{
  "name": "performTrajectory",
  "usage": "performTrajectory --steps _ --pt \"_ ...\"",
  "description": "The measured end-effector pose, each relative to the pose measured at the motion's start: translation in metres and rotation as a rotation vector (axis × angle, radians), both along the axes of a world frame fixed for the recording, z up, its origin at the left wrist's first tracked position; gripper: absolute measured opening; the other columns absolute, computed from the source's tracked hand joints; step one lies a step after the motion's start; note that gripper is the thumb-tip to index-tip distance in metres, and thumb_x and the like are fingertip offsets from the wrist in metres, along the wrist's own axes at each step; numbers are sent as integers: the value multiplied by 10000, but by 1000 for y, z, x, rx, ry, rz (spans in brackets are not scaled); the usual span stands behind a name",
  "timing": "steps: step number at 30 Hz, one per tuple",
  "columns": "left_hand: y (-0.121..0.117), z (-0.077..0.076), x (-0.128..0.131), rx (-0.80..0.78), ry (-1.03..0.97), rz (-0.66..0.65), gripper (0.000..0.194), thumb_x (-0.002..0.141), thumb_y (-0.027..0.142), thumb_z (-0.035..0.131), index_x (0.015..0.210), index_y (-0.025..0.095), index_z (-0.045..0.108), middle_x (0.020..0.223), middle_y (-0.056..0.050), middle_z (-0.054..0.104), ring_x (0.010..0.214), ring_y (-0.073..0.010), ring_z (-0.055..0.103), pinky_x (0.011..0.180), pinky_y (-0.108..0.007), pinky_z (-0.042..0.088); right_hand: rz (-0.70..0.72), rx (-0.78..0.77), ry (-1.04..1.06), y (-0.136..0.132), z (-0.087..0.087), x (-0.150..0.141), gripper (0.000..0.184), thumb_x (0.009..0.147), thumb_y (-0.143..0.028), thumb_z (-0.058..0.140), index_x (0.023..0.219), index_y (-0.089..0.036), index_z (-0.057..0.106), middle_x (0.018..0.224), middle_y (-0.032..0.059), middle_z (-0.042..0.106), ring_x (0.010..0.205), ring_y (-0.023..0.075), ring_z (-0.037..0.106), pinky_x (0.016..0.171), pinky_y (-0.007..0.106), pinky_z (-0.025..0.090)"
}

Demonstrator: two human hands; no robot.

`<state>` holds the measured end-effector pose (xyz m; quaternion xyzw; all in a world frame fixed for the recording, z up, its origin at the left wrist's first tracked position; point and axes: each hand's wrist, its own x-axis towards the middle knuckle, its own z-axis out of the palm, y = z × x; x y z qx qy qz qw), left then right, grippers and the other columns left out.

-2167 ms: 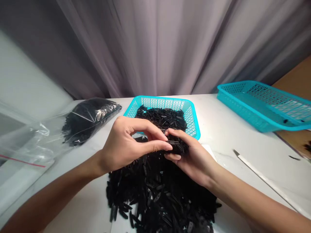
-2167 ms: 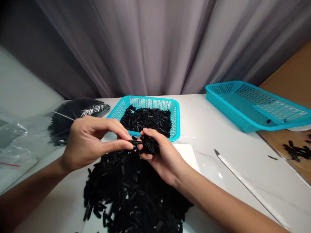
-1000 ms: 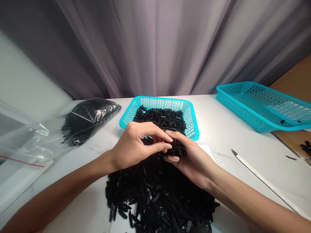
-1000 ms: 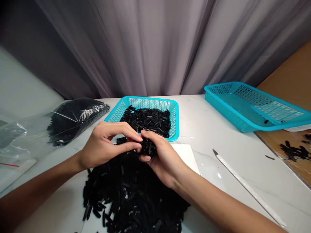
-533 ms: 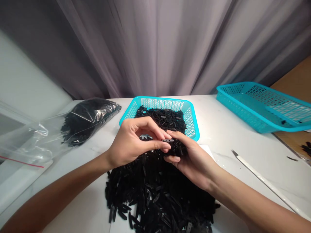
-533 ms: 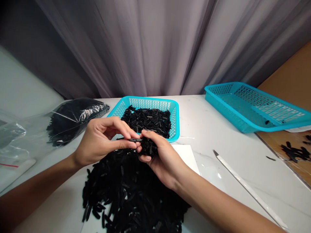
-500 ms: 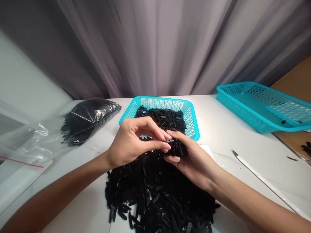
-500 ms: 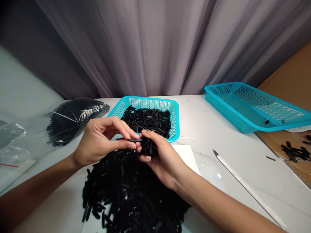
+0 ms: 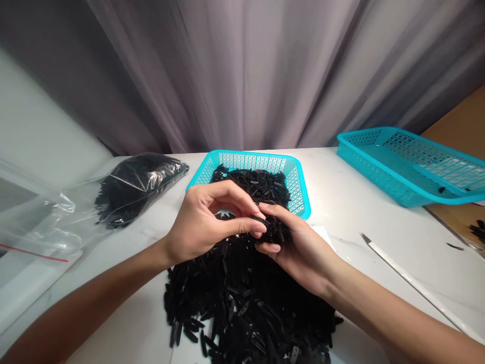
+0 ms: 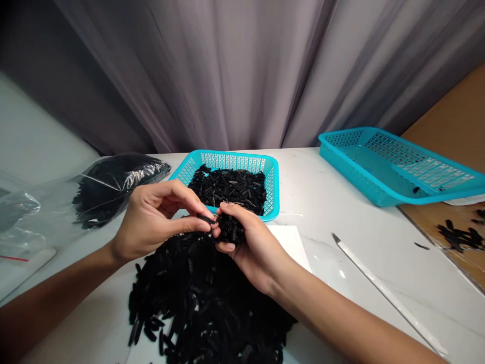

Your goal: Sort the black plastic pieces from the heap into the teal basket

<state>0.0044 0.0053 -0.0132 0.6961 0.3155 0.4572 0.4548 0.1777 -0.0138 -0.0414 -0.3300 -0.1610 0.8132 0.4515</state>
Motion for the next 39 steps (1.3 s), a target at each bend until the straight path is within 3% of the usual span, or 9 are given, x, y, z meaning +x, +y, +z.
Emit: performTrajectory --steps 17,20,24,26,28,29,31,34,39 --pt "0 0 0 38 5 -12 254 733 103 847 909 177 679 848 5 762 787 -130 758 745 -207 633 13 37 -16 -1 -1 1 160 811 -262 753 757 -134 674 698 18 606 626 93 523 447 166 305" --pt "15 -9 -3 97 69 130 205 773 191 828 913 177 679 879 -15 754 836 -151 744 756 -247 620 17 20 -43 -1 -1 0 156 804 -278 753 785 -145 674 706 26 610 630 102 520 446 171 294" --pt "40 -23 -12 310 313 485 417 777 250 803 1163 206 652 1268 -79 667 1198 -238 613 870 -331 574 22 -10 -56 -3 -2 -2 166 795 -286 762 788 -153 664 717 33 617 635 108 527 447 173 292" --pt "40 -22 -13 333 373 411 331 818 288 766 1123 210 664 1216 -70 681 1147 -228 623 819 -311 555 24 -5 -53 -3 -2 -3 164 793 -284 762 783 -149 671 723 34 618 639 108 529 447 175 290" --pt "30 -16 -10 312 386 143 196 859 329 739 1001 202 694 1024 -46 720 966 -187 667 730 -274 529 13 11 -50 -4 -2 -3 148 789 -276 758 761 -151 682 713 25 613 628 104 516 451 178 296" --pt "23 -13 -8 326 403 6 206 843 347 763 971 198 700 957 -36 722 906 -174 668 710 -265 515 3 19 -53 -4 -2 -3 141 787 -269 755 742 -154 688 708 18 610 628 103 512 458 181 311" --pt "9 -8 -3 387 432 -111 296 788 350 823 995 180 697 919 -32 710 862 -165 655 736 -270 511 -17 37 -67 -5 -3 -3 136 780 -260 748 704 -158 696 701 10 605 642 108 514 483 190 353" --pt "-1 -8 3 446 450 -78 316 755 308 854 985 171 687 859 -17 698 809 -158 632 749 -278 517 -15 64 -79 -5 -5 -3 138 783 -245 733 681 -157 703 708 0 590 650 102 495 507 192 381" --pt "-2 -10 6 328 399 -53 240 730 182 861 903 166 695 814 2 722 714 -122 635 659 -235 522 8 102 -67 -5 -6 -5 152 798 -227 718 673 -149 681 731 -16 567 612 75 426 489 180 350"
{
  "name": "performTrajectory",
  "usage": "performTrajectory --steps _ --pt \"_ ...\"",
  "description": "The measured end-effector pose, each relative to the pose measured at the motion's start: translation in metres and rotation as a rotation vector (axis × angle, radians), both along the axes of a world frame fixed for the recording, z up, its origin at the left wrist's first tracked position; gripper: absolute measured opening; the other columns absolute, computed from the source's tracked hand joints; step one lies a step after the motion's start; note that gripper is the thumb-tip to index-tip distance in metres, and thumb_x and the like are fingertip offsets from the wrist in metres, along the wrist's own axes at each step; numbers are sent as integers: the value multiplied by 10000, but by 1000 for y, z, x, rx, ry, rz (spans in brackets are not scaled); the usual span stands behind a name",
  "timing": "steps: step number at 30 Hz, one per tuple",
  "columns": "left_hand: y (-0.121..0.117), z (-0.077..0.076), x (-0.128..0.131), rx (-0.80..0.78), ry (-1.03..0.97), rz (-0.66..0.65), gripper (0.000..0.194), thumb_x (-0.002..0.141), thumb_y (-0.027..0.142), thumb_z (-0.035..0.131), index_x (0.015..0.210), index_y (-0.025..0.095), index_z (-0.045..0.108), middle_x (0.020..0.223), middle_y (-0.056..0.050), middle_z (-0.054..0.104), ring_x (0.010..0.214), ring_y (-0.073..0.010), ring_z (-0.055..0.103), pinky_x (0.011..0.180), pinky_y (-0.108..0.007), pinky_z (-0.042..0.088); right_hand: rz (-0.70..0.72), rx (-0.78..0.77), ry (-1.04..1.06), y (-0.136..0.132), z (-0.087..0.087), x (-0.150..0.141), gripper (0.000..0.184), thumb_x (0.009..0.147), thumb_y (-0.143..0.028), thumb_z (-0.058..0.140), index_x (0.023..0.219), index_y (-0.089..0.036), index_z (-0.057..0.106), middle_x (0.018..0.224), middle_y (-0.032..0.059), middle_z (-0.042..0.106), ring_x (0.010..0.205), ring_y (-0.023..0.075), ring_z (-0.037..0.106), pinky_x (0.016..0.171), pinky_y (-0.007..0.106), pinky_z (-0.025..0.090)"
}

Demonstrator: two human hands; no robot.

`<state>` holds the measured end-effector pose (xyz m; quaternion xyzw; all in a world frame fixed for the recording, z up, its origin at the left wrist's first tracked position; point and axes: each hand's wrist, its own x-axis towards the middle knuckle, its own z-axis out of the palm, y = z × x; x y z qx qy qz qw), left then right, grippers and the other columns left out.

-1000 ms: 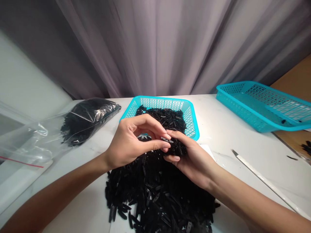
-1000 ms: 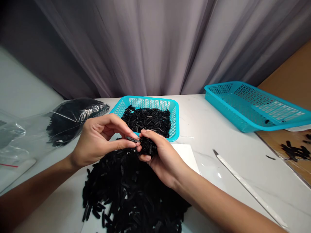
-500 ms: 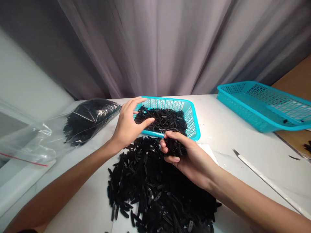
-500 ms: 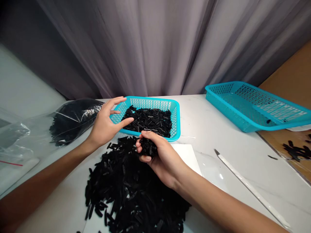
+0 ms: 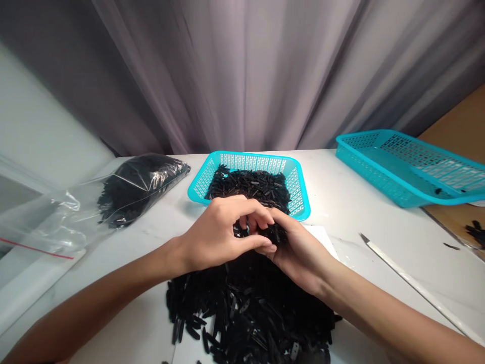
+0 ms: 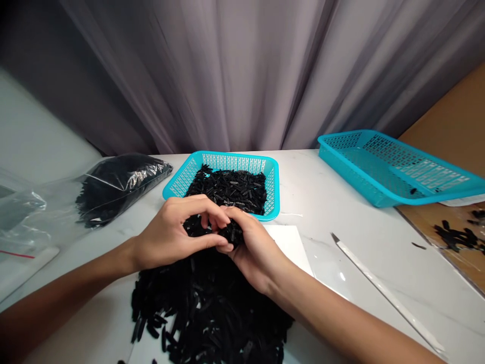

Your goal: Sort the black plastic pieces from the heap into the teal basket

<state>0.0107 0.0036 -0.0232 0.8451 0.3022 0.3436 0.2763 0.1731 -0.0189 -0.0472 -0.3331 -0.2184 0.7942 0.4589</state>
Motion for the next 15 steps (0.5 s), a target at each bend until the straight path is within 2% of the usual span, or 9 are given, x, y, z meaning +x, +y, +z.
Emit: performTrajectory --steps 5,11,15 --pt "-1 4 0 -155 -110 -2 209 737 153 849 902 171 723 827 6 748 728 -110 678 666 -205 550 5 -25 60 3 1 0 210 809 -234 725 640 -142 641 689 -21 541 579 67 427 462 171 337" --pt "1 3 -1 -250 -218 47 124 778 129 803 888 169 761 880 -8 752 802 -111 708 729 -191 600 -39 -96 118 3 0 3 97 803 -189 752 766 -131 684 746 -19 572 589 56 478 434 150 313" --pt "4 1 -3 -395 -342 31 109 791 130 792 876 161 732 907 -2 747 764 -114 742 774 -217 631 -24 -85 97 5 2 4 110 842 -199 717 773 -118 687 721 10 591 620 78 512 434 149 317"
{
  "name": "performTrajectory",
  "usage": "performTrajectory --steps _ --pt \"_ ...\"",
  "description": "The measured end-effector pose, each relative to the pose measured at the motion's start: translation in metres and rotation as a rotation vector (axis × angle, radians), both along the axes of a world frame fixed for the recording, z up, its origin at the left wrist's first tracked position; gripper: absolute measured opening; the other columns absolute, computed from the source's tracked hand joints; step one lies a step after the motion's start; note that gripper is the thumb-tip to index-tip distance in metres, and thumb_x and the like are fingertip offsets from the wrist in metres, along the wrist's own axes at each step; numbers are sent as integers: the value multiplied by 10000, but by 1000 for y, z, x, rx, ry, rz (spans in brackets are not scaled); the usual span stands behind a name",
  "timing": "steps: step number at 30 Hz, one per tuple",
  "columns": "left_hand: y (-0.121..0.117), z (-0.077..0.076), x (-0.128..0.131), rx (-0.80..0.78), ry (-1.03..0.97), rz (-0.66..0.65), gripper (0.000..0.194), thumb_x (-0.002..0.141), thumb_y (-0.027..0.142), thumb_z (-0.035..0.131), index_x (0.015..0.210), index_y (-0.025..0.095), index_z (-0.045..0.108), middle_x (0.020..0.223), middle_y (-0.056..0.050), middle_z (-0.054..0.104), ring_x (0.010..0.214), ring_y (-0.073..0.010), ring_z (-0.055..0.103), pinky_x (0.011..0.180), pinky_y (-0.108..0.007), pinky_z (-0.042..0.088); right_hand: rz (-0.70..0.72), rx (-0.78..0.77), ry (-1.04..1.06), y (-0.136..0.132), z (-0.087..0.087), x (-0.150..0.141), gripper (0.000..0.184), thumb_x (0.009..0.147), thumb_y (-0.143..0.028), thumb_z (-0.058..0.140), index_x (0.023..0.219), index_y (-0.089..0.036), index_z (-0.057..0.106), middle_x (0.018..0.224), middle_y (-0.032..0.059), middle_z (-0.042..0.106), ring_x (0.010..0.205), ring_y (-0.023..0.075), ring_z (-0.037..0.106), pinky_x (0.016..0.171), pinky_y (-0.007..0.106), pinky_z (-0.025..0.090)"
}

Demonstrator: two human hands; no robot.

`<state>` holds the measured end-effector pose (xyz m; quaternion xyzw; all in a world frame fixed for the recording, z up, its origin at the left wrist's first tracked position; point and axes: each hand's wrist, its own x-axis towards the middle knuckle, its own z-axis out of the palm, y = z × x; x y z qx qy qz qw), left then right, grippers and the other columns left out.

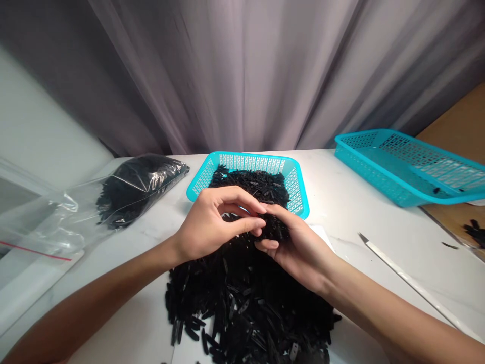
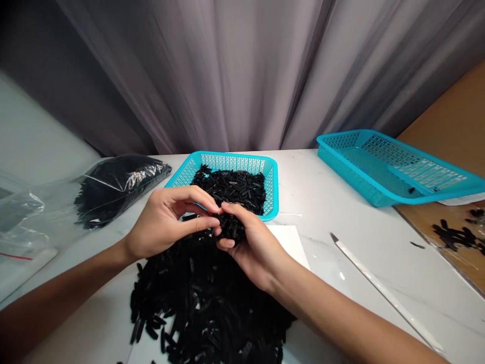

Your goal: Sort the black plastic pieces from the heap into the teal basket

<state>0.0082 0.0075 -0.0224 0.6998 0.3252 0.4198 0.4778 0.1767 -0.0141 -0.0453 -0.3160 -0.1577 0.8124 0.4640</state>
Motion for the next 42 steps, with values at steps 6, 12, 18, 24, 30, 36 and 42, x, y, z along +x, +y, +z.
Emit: performTrajectory --steps 6,12,18,24,30,36,42 --pt "7 -3 -3 -126 -102 -45 108 814 143 783 871 165 694 865 0 730 729 -155 757 765 -293 640 19 5 -40 1 3 0 110 868 -211 690 805 -121 692 699 30 600 637 96 520 440 154 329" --pt "5 0 -4 -240 -176 -90 110 816 138 784 895 171 716 875 0 732 726 -162 763 743 -281 633 23 12 -33 0 3 1 117 863 -211 688 789 -121 690 702 31 601 633 95 524 441 155 322" --pt "2 3 -4 -302 -178 -90 101 831 138 770 923 175 753 850 3 749 725 -135 754 747 -236 628 27 35 -35 0 1 1 114 854 -221 701 795 -124 694 720 26 604 644 94 529 449 157 326" --pt "7 5 -5 -245 -140 -11 108 844 162 769 937 216 780 849 26 764 745 -80 730 746 -152 593 68 124 -82 -3 2 1 138 887 -257 686 826 -133 684 730 29 618 650 96 526 459 160 330" --pt "11 5 -9 -260 -82 66 103 835 204 784 938 214 786 884 28 767 824 -66 703 776 -118 564 89 171 -141 -4 3 0 161 882 -290 711 830 -146 665 762 27 627 666 99 542 466 162 344" --pt "13 5 -10 -227 -53 110 121 793 223 822 899 184 778 876 11 768 843 -94 710 796 -156 574 103 186 -163 -3 4 2 175 885 -307 711 834 -146 665 765 29 627 671 99 542 467 158 344" --pt "12 6 -11 -206 -33 147 153 771 242 840 888 169 774 865 -4 764 843 -121 716 818 -207 591 105 175 -176 -3 6 1 193 850 -325 754 820 -156 667 765 29 633 671 105 550 473 166 353"
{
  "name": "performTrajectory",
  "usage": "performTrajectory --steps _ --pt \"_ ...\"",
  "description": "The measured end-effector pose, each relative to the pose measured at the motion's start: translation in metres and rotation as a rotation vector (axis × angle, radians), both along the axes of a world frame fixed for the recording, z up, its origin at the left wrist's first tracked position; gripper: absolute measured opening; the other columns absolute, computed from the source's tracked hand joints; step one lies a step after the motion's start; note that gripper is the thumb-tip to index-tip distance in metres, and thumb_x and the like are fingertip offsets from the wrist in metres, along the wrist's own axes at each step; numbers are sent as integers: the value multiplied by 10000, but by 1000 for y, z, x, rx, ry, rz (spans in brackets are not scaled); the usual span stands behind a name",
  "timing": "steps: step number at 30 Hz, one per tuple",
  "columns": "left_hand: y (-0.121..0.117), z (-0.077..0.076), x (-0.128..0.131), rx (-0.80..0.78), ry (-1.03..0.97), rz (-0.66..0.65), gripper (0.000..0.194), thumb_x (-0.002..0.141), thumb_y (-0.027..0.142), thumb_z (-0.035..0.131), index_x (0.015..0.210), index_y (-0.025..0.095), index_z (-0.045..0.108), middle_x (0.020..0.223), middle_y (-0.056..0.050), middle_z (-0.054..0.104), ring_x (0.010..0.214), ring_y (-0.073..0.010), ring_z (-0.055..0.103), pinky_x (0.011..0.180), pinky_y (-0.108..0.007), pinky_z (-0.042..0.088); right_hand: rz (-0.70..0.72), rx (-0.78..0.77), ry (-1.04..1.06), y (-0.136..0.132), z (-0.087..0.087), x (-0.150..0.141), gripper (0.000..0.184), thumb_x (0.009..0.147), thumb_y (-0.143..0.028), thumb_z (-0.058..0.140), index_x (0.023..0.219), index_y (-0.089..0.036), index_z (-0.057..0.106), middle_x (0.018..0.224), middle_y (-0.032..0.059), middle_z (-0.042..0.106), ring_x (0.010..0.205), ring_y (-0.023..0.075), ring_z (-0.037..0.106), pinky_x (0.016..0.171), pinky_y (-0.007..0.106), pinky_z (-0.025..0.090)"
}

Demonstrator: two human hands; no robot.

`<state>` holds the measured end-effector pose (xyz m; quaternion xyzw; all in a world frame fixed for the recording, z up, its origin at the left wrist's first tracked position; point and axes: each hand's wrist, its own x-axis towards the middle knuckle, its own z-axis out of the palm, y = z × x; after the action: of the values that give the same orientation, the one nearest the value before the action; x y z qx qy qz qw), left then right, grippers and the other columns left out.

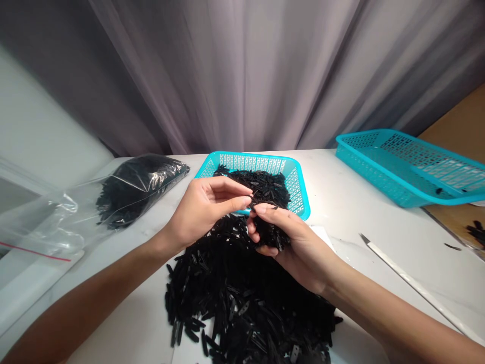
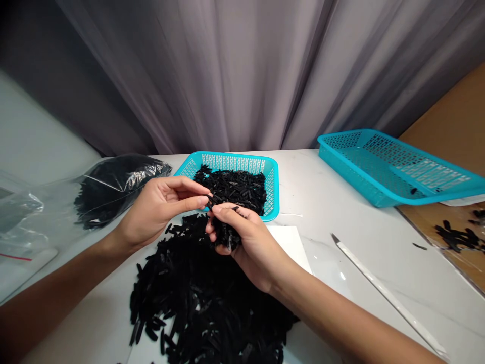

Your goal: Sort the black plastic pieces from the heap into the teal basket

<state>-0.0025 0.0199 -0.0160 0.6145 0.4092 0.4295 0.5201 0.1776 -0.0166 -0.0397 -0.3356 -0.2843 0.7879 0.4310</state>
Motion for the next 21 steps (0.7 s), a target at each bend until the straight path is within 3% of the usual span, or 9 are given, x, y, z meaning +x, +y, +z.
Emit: performTrajectory --steps 7,21 --pt "3 0 -1 -104 -120 -35 119 817 262 801 894 178 768 886 3 747 796 -103 706 754 -201 603 -13 10 7 0 0 1 174 849 -305 749 800 -160 668 754 28 633 657 102 539 471 173 335" --pt "3 0 -1 -77 -47 -61 149 826 286 795 867 151 747 797 -9 740 709 -110 707 658 -189 583 -5 15 23 0 2 2 181 861 -309 732 810 -139 693 748 33 620 650 99 513 465 179 322"
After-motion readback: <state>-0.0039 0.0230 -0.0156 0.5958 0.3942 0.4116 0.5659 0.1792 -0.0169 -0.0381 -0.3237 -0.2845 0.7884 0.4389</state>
